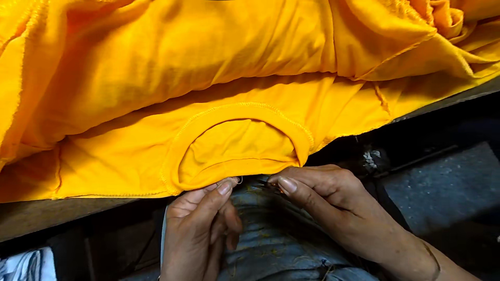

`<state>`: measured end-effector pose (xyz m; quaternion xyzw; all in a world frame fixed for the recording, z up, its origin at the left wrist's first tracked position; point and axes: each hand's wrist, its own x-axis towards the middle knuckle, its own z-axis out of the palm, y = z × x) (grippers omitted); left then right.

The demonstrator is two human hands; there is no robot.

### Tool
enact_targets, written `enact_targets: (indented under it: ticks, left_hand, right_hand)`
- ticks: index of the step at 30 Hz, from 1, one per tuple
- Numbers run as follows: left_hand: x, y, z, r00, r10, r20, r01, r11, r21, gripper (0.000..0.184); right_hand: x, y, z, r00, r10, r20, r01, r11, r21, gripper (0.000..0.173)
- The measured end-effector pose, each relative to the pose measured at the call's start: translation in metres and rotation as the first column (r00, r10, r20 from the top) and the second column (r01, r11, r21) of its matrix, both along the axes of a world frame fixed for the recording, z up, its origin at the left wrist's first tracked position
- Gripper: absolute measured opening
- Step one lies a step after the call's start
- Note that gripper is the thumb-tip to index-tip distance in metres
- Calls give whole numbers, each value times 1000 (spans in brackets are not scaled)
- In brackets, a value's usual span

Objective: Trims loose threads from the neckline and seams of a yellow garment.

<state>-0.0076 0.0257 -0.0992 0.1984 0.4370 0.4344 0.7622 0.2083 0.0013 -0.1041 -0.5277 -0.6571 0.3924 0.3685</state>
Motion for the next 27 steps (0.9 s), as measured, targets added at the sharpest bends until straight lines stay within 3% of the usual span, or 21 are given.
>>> enact_targets:
  ticks: [10, 12, 13, 14, 16, 18, 20, 22, 24, 25, 27]
  left_hand:
    - [-1, -1, -2, 1000, 14, 15, -14, 1000, -12, 16]
    - [-4, -4, -4, 998, -46, -43, 48, 997, 65, 15]
    - [-7, -6, -6, 982, -109, -151, 135, 976, 173, 13]
    - [-10, -9, -9, 939, -154, -307, 255, 911, 323, 11]
    - [-15, -13, -18, 759, -89, -645, 521, 678, 519, 22]
    - [-22, -14, -25, 527, 43, -849, 742, 464, 484, 27]
    - [-28, -13, -28, 382, 81, -921, 863, 325, 387, 21]
    - [-31, -14, -24, 375, 105, -921, 878, 279, 389, 20]
    - [-30, -14, -13, 495, 135, -858, 799, 317, 511, 20]
    - [-28, -13, -6, 548, 184, -816, 744, 338, 576, 15]
    - [-22, -5, 6, 557, 348, -754, 679, 332, 654, 9]
  right_hand:
    - [-10, 10, 8, 997, 3, 80, -4, 1000, 12, 34]
    - [-12, 12, 10, 997, 7, 74, -9, 1000, 16, 34]
    - [-11, 12, 11, 998, 26, 51, -27, 999, 17, 34]
    - [-10, 11, 12, 998, 55, 26, -55, 998, 25, 33]
    - [-4, 8, 14, 997, 78, 16, -79, 994, 72, 32]
    - [3, 5, 16, 992, 10, 124, -37, 974, 224, 28]
    - [10, 1, 15, 934, -154, 322, 5, 907, 420, 18]
    - [15, 2, 10, 868, -250, 428, 8, 870, 493, 22]
    - [18, 6, 4, 841, -256, 477, -3, 879, 477, 28]
    - [20, 9, 1, 843, -249, 478, -7, 882, 471, 26]
    - [22, 15, 2, 873, -234, 427, 9, 885, 465, 20]
